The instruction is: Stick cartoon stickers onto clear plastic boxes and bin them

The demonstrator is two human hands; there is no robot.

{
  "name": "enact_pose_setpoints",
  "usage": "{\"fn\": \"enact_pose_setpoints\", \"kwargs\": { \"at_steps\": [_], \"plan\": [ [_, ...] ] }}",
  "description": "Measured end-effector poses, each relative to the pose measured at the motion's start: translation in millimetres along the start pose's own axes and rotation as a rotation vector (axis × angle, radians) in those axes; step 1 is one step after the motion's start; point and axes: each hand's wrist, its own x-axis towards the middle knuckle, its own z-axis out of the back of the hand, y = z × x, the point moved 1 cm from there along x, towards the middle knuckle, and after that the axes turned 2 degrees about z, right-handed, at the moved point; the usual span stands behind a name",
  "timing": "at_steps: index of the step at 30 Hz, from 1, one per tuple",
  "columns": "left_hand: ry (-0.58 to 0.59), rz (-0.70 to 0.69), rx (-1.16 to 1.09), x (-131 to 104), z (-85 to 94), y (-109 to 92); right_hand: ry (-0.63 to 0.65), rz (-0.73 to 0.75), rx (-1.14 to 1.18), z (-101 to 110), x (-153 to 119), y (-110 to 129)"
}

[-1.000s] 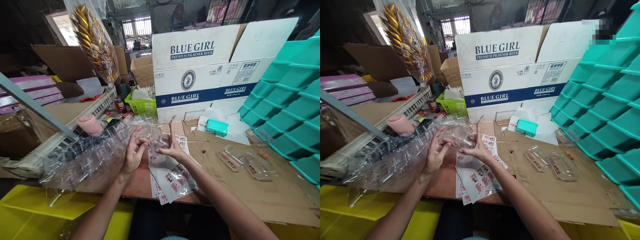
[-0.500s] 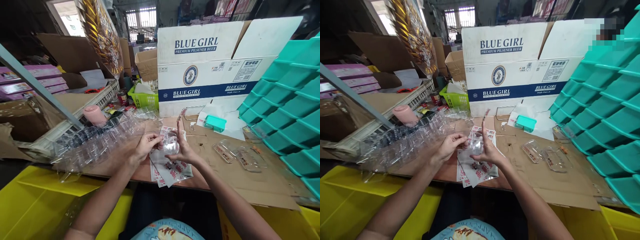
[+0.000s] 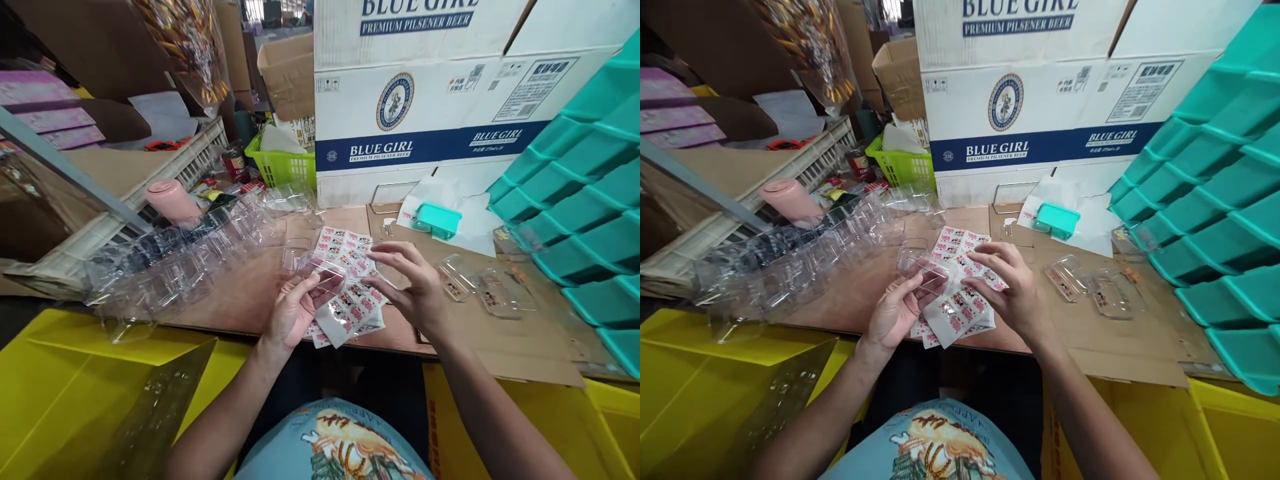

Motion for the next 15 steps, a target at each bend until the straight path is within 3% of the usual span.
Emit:
{"fn": "enact_pose_setpoints", "kwargs": {
  "at_steps": [3, 6, 11, 15],
  "plan": [
    [0.011, -0.002, -0.011, -4, -7.0, 5, -0.225, -0.082, 0.036, 8, -16, 20],
    [0.01, 0.005, -0.032, -8, -12.3, 15, -0.351, -0.179, 0.148, 9, -24, 35],
    [-0.024, -0.011, -0.016, -11, -20.1, 28, -0.292, -0.448, 0.498, -4, -33, 44],
    [-0.034, -0.037, -0.023, -11, -24.2, 33, -0.311, -0.575, 0.65, -15, -44, 42]
  ]
}}
